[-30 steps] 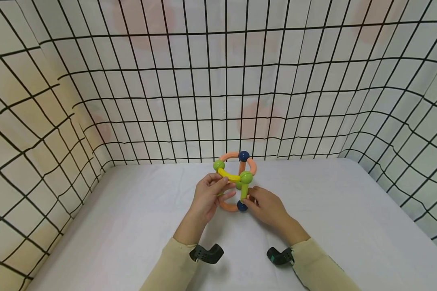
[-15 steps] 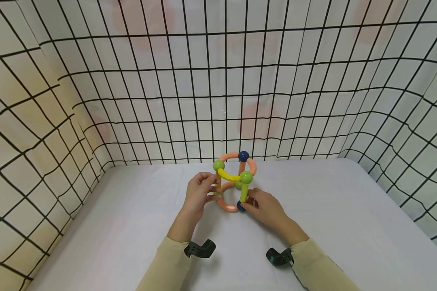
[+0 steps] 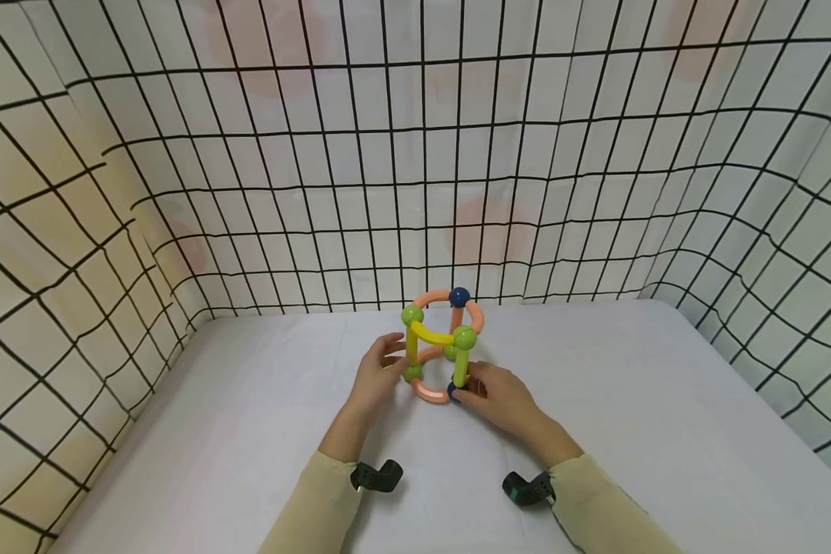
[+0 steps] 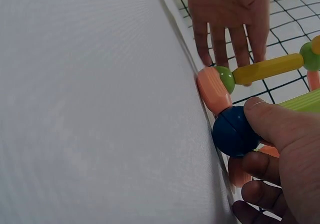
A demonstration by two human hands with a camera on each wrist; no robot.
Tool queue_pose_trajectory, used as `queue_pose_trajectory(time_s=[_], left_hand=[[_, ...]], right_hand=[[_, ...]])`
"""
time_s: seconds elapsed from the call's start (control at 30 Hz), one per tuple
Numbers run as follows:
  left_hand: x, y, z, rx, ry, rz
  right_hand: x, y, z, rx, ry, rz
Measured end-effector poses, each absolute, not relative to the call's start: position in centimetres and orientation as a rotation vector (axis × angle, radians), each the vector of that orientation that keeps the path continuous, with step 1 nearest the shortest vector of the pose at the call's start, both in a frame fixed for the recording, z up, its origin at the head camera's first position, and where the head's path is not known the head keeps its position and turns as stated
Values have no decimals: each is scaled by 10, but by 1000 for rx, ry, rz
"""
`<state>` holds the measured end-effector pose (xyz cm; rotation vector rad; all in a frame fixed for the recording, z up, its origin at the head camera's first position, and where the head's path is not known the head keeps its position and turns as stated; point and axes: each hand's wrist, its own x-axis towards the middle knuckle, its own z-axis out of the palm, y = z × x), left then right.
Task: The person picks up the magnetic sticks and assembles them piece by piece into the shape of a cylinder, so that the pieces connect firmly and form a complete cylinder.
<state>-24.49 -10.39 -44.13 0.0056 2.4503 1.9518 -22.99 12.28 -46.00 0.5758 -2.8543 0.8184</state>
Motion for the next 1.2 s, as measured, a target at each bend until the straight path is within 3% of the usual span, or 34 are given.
queue_pose_trajectory(time_s=[0.2, 1.2], left_hand=[[-244, -105, -449, 189, 2477, 1841], [-240, -102, -452, 306, 2535, 1729]], right_hand=[[-231, 123, -460, 582, -2855, 833], [-242, 149, -467, 488, -2820, 942]])
